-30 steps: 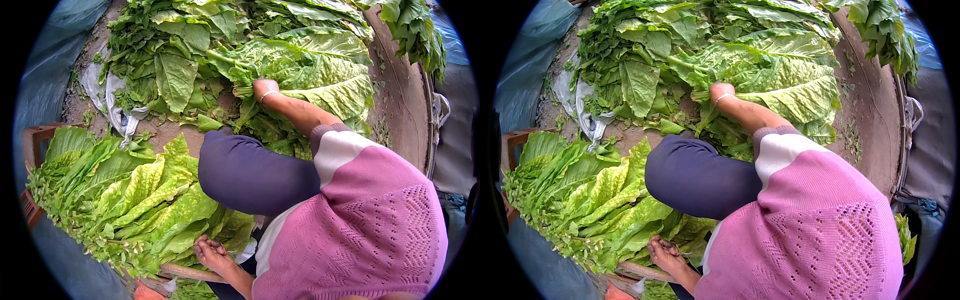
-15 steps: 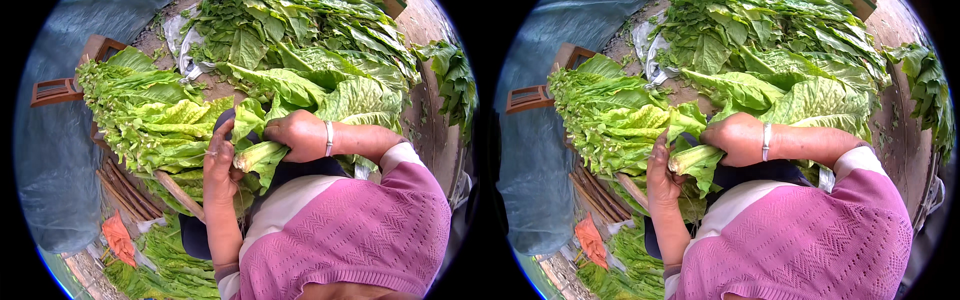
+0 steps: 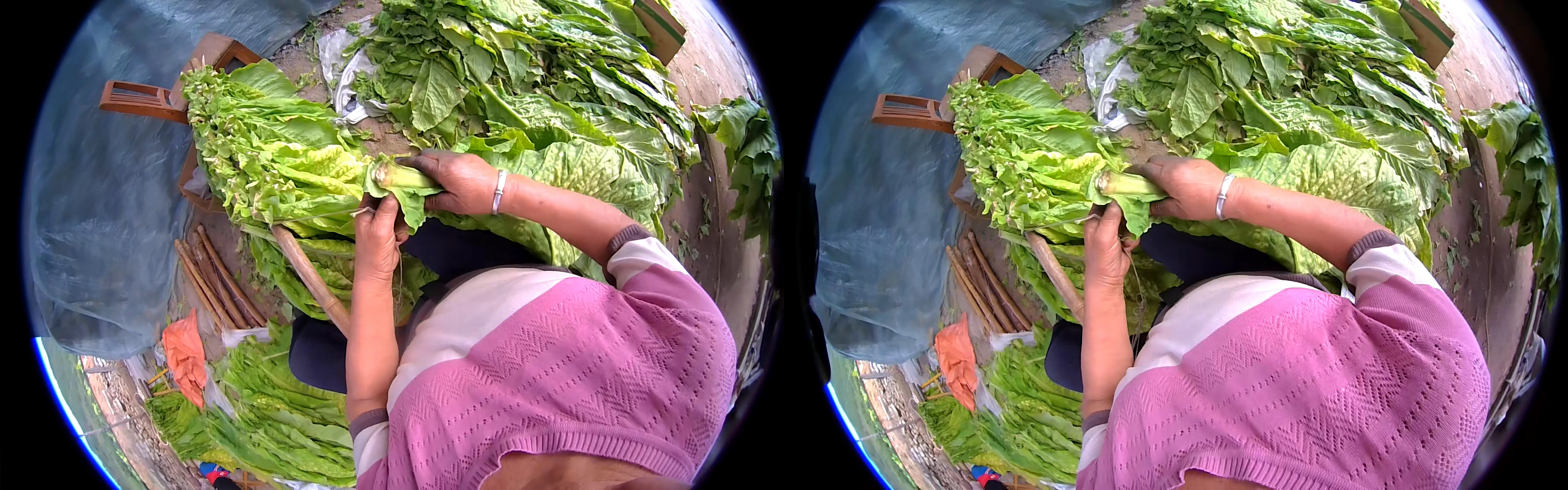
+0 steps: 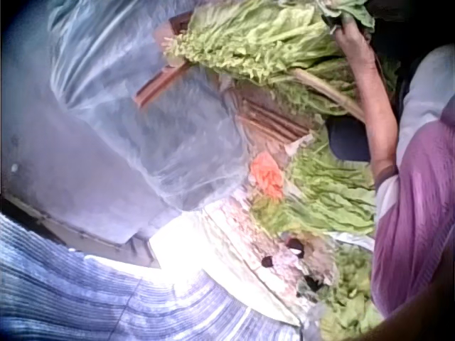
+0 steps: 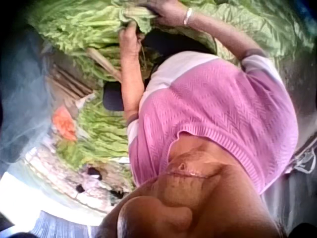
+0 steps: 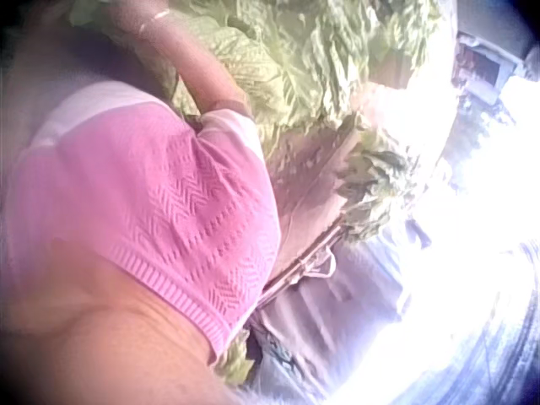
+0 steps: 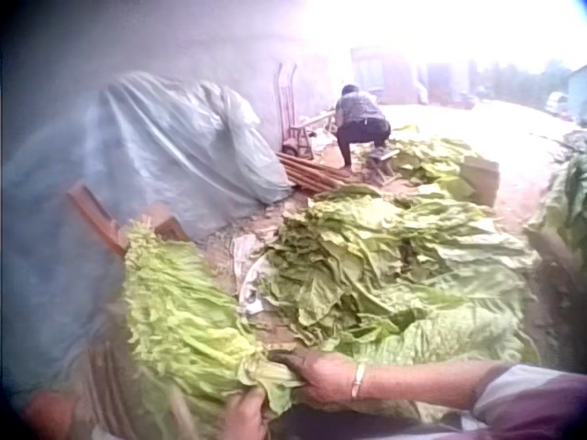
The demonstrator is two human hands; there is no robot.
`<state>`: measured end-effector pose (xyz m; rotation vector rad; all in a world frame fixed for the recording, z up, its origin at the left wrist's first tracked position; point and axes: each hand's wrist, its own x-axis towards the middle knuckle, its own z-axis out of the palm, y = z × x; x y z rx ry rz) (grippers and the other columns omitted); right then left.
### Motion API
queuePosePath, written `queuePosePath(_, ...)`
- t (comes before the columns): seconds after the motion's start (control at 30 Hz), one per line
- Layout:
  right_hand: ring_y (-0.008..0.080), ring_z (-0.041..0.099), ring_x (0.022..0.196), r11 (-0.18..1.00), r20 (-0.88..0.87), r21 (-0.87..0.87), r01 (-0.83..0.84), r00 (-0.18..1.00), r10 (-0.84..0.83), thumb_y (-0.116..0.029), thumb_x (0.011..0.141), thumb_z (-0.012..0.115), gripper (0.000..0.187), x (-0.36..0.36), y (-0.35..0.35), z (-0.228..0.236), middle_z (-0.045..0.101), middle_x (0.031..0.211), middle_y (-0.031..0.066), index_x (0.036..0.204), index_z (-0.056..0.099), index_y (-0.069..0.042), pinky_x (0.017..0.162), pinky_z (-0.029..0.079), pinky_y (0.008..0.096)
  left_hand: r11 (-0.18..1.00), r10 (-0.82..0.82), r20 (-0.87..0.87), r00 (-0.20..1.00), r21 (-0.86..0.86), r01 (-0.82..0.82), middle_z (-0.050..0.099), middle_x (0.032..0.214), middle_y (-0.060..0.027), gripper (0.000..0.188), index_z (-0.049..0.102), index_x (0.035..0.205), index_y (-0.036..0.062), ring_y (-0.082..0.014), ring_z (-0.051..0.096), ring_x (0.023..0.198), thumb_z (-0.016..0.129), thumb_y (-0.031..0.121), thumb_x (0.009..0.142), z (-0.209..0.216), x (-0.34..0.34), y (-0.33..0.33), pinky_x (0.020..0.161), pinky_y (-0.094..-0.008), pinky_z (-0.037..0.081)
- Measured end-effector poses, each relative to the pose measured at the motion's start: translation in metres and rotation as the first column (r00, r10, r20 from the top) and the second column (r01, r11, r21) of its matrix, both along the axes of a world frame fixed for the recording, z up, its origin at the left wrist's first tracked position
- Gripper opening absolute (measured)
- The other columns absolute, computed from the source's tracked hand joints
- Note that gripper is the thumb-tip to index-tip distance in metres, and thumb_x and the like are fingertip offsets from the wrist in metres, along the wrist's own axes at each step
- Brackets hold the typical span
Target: The person sits on the ground and repeatedly picks up large green leaves, aligns them into bundles, and ties them with string using a wooden stick as a guide. The person places the finished bundles to the side.
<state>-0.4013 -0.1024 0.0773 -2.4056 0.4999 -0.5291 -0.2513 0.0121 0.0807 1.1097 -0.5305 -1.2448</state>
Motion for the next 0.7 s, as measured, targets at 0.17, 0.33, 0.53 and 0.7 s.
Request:
queuePosePath(0.17,0.0398,0.058,0.093,0.996,-0.112,-0.013,-0.094,0.989,0.092,-0.029,0.076,0.066,0.072,0.012,0.022,0.009,0.056,0.106,0.0266,0.131,0.032,0.003,0.081,0.048,0.0415,0.975,0.144,0.287,0.947,-0.205,-0.086,0.059,0.083,-0.0007,0.028,0.054,0.105,0.0026,-0.0076,0.052,0.073,0.065,0.017,0.083,-0.001,-0.008,0.012,0.062,-0.0238,0.043)
queuePosePath(0.33,0.0362,0.048,0.116,0.89,-0.111,0.246,-0.383,0.901,0.419,-0.052,0.079,0.061,0.088,-0.012,-0.009,0.017,0.046,0.126,0.0284,0.135,0.029,0.008,0.096,0.038,0.0404,0.927,0.342,0.367,0.865,-0.282,-0.247,0.055,0.073,0.0032,0.009,0.058,0.08,0.002,-0.0062,0.047,0.066,0.061,0.01,0.084,0.021,-0.015,0.028,0.059,-0.0241,0.04)
queuePosePath(0.53,0.0128,0.055,0.082,0.728,-0.271,0.666,-0.165,0.855,0.442,-0.032,0.081,0.068,0.047,-0.015,0.0,-0.003,0.063,0.086,0.0097,0.11,0.056,0.003,0.077,0.045,0.0302,0.969,0.241,0.221,0.945,-0.102,-0.224,0.057,0.073,0.0004,0.013,0.06,0.09,0.0019,-0.0081,0.049,0.06,0.064,0.013,0.083,0.013,-0.001,0.056,0.055,-0.0253,0.042)
queuePosePath(0.7,0.0158,0.048,0.059,0.945,-0.389,0.292,-0.146,0.885,0.257,-0.028,0.079,0.069,0.034,-0.007,-0.046,0.058,0.055,0.063,0.0107,0.089,0.06,0.003,0.057,0.041,0.0335,0.874,0.465,-0.259,0.847,-0.019,-0.486,0.055,0.065,-0.002,0.026,0.058,0.107,0.0016,-0.01,0.046,0.047,0.06,0.019,0.088,0.013,0.046,0.149,0.043,-0.0225,0.036)
